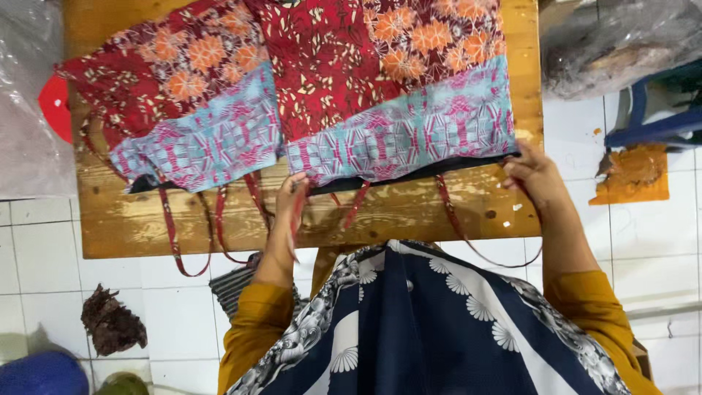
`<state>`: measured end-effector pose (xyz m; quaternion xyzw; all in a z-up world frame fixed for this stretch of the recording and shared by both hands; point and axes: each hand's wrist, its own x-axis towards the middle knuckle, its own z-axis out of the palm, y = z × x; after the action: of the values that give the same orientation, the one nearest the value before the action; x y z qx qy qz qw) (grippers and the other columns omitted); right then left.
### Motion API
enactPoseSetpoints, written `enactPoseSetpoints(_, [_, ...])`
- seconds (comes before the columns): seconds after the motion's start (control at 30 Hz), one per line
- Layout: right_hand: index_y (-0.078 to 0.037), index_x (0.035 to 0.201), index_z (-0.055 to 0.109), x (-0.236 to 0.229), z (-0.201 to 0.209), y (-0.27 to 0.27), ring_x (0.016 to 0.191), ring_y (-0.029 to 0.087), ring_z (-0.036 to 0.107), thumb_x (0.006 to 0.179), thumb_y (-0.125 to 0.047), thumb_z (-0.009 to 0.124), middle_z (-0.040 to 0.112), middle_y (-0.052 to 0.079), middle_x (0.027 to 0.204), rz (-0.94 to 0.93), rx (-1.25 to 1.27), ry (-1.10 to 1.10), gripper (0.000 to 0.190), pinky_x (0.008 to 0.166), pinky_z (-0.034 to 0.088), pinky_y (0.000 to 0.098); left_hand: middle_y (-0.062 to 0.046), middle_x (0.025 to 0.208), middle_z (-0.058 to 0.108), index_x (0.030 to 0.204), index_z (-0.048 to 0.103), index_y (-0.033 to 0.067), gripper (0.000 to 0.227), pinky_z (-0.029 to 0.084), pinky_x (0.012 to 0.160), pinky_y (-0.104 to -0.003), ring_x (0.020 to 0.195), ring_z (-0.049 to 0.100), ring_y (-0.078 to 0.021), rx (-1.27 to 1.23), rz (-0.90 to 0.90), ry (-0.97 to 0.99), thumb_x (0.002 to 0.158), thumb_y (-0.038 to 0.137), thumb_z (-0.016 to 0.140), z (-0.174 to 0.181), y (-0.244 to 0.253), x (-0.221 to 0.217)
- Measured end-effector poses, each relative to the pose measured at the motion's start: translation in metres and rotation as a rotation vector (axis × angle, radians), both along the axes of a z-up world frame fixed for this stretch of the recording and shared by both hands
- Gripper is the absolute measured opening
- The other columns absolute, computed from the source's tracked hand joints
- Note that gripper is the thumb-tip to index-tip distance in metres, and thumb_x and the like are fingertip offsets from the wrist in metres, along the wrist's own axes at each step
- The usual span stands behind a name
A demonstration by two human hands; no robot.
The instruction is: The person folds several patterned fabric items on a wooden table. They smooth each piece, fold it in half, then roll it tightly into a compact bundle. The finished bundles are stacked on the table.
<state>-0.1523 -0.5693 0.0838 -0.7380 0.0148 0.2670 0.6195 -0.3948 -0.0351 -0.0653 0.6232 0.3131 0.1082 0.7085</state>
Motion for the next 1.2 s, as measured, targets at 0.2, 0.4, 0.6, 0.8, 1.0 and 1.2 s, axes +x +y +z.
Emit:
enactPoseSetpoints(0.2, [-0.011, 0.154, 0.041, -0.003, -0.052, -0.032, 0.065, 0.009, 0.064, 0.093, -0.004, 0.066, 0.074, 0.003, 0.097, -0.034, -0.099, 0.100, 0.066, 0.055, 0.052, 0.0226, -0.004, 0.109, 0.065, 0.127, 0.053, 0.0020, 0.054, 0.051, 0.088, -0.033, 0.099, 0.060, -0.0156, 0.128, 0.178, 0.153, 0.083, 0.015, 0.083, -0.008, -0.019, -0.015])
enactPoseSetpoints(0.4, [0.001, 0.137, 0.063, -0.014, -0.063, -0.020, 0.063, 0.012, 0.061, 0.106, -0.011, 0.070, 0.068, 0.011, 0.082, 0.004, -0.351, -0.126, 0.034, 0.052, 0.045, 0.0289, -0.013, 0.123, 0.060, 0.131, 0.049, 0.0003, 0.062, 0.043, 0.102, -0.037, 0.117, 0.057, -0.0241, 0.505, 0.010, 0.122, 0.076, 0.003, 0.079, 0.047, -0.040, -0.014])
enactPoseSetpoints(0.6, [-0.005, 0.146, 0.051, -0.007, -0.044, -0.022, 0.061, 0.013, 0.063, 0.093, -0.007, 0.073, 0.069, 0.011, 0.078, 0.057, -0.398, -0.132, 0.058, 0.052, 0.047, 0.0290, -0.016, 0.129, 0.067, 0.138, 0.055, 0.0080, 0.049, 0.048, 0.102, -0.039, 0.115, 0.063, -0.0289, 0.507, -0.146, 0.210, 0.091, -0.001, 0.068, 0.069, -0.033, -0.028])
enactPoseSetpoints(0.8, [-0.014, 0.150, 0.051, -0.009, -0.039, -0.016, 0.075, 0.029, 0.069, 0.083, -0.006, 0.071, 0.070, 0.016, 0.092, 0.339, -0.576, -0.592, 0.071, 0.066, 0.057, 0.0420, -0.023, 0.130, 0.059, 0.149, 0.055, 0.0097, 0.071, 0.050, 0.095, -0.049, 0.118, 0.056, -0.0432, 1.017, -0.402, 0.157, 0.080, -0.005, 0.070, 0.086, -0.048, -0.031])
enactPoseSetpoints(1.0, [-0.013, 0.119, 0.071, 0.014, -0.015, -0.009, 0.085, 0.039, 0.069, 0.099, -0.021, 0.067, 0.070, 0.018, 0.101, 0.565, -1.000, -0.809, 0.022, 0.076, 0.057, 0.0492, -0.009, 0.120, 0.065, 0.114, 0.076, 0.0183, 0.030, 0.049, 0.094, -0.045, 0.113, 0.057, -0.0306, 1.217, -0.381, 0.330, 0.085, 0.010, 0.077, 0.132, -0.036, 0.007])
enactPoseSetpoints(1.2, [-0.017, 0.100, 0.077, 0.055, 0.048, -0.039, 0.097, 0.027, 0.074, 0.083, -0.026, 0.071, 0.079, 0.007, 0.103, 1.025, -0.766, -0.613, 0.020, 0.087, 0.057, 0.0394, 0.005, 0.111, 0.075, 0.077, 0.067, 0.0290, 0.015, 0.052, 0.091, -0.046, 0.111, 0.066, -0.0241, 1.314, -0.621, -0.003, 0.070, 0.020, 0.077, 0.194, -0.011, -0.001])
